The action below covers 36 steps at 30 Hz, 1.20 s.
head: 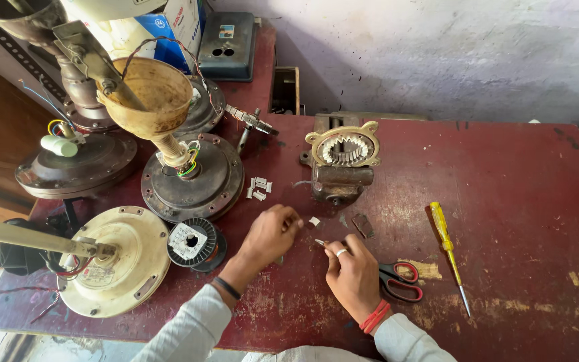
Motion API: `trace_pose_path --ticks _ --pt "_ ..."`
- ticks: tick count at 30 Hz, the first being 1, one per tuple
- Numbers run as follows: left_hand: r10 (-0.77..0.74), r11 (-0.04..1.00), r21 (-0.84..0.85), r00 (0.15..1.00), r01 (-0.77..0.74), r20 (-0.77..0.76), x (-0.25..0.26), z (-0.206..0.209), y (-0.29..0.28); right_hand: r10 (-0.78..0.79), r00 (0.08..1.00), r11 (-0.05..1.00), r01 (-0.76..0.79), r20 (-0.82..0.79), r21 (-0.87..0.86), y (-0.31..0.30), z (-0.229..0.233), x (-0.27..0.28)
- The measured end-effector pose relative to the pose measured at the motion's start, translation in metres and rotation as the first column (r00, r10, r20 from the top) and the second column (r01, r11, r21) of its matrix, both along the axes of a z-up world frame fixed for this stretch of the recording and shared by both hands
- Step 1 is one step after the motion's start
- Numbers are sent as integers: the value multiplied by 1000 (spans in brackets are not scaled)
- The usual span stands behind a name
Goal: The person uses a screwdriver to adjust a metal component clamped in a vise, then repeatedly picks up small white plastic pieces and inserts them into slots on the component. The person also uses scissors to trim a piece of material.
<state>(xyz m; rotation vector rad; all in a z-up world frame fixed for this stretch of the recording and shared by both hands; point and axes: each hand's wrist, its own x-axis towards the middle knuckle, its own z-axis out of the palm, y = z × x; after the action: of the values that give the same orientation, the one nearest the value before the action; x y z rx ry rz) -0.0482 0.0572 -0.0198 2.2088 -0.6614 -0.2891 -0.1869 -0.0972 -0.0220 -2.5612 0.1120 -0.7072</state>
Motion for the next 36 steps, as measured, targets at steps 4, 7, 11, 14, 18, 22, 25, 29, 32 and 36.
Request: trace_pose_path --ticks 4,7,11,14,18,22,25,29,32,36 --pt "61 998 6 995 -62 82 -18 9 -1 -15 999 998 12 41 61 0 0 3" --pt "75 995 54 980 -86 186 -20 8 -12 -40 999 994 38 16 102 0 2 4" --pt "-18 1000 24 954 12 300 -15 -4 -17 -49 999 991 48 3 121 -1 5 3" --pt "-165 971 219 926 92 340 0 -9 -16 -54 999 990 53 7 129 -2 4 3" --pt "-55 998 53 940 40 338 6 -2 -9 -44 999 990 41 21 135 -2 2 4" --pt "-37 990 144 976 5 216 0 5 -10 -51 998 992 47 30 116 -3 1 4" --pt "-103 984 168 964 62 245 -1 5 -12 -43 998 993 38 40 116 -3 0 6" --pt "-184 975 164 954 147 235 0 6 -11 -73 996 985 81 -58 149 -2 -2 6" --pt "-191 972 159 977 175 94 -3 9 -7 -66 998 984 68 -23 163 -3 -2 6" --pt "-260 964 110 948 243 184 3 6 -9 -56 998 989 59 -29 134 -3 -3 7"
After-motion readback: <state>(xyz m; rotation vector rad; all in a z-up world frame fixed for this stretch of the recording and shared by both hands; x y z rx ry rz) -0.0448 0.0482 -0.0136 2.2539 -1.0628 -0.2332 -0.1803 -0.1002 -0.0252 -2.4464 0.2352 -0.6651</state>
